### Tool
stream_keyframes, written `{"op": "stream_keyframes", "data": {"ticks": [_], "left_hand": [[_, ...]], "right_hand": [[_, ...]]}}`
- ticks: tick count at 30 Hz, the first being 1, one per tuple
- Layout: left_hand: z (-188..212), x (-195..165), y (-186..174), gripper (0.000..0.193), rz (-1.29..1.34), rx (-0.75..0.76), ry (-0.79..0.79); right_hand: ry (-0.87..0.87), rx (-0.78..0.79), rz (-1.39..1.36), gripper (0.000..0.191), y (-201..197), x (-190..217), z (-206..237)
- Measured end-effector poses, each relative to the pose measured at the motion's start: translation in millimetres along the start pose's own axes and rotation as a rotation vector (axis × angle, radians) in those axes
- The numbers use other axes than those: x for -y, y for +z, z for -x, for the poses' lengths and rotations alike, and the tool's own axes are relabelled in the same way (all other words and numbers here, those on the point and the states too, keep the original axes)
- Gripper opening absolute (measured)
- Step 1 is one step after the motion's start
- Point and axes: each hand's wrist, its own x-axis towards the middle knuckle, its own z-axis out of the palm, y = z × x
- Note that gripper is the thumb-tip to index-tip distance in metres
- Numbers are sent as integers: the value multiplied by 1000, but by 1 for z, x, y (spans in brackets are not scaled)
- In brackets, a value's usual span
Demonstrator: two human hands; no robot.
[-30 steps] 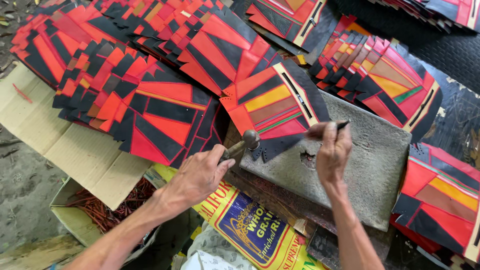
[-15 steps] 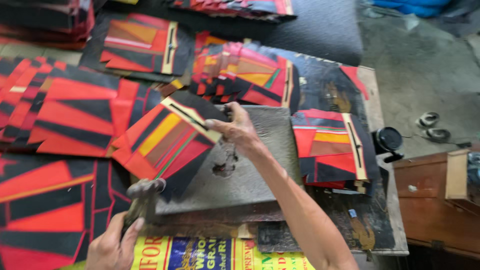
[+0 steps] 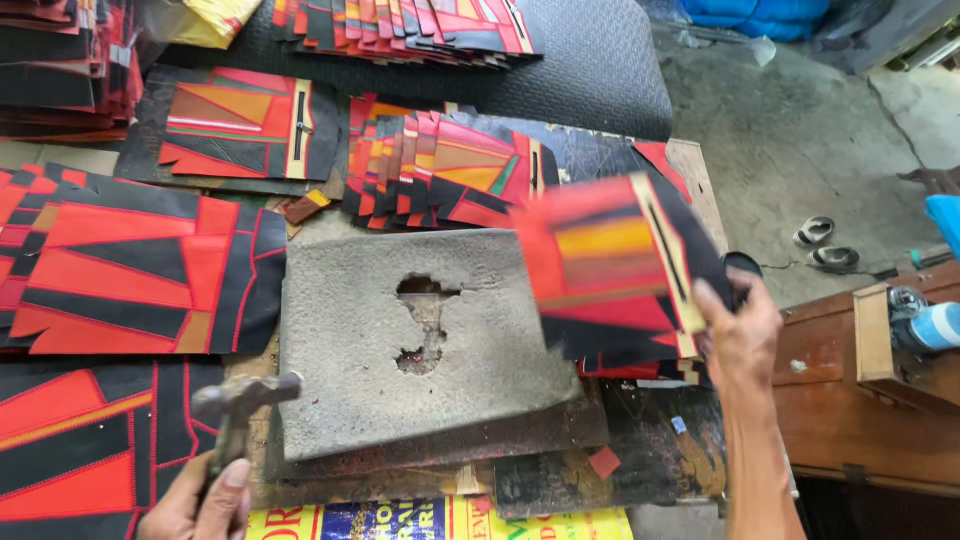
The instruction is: The person uses a hammer and a metal punch to create holes along the edges of colorful leather pieces. They repeatedly position the punch, strike it with the hammer, and move to the next spot on the same piece, then switch to a new piece from a nearby stack.
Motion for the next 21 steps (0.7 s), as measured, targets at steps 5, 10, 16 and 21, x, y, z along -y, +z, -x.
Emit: {"op": "stream_keyframes", "data": {"ticks": [5, 10, 16, 21], "left_hand": [[-14, -16, 22, 31, -371, 74, 14], [-38, 20, 38, 36, -558, -2, 200], [-42, 46, 58, 37, -634, -76, 68], [-17, 37, 46, 40, -462, 17, 217]], "right_hand": [[-589, -193, 1213, 58, -41, -28, 10], [-315, 188, 462, 27, 56, -1, -52], [-12, 499, 1071, 85, 215, -6, -122], [153, 343, 905, 94, 231, -24, -120]]}}
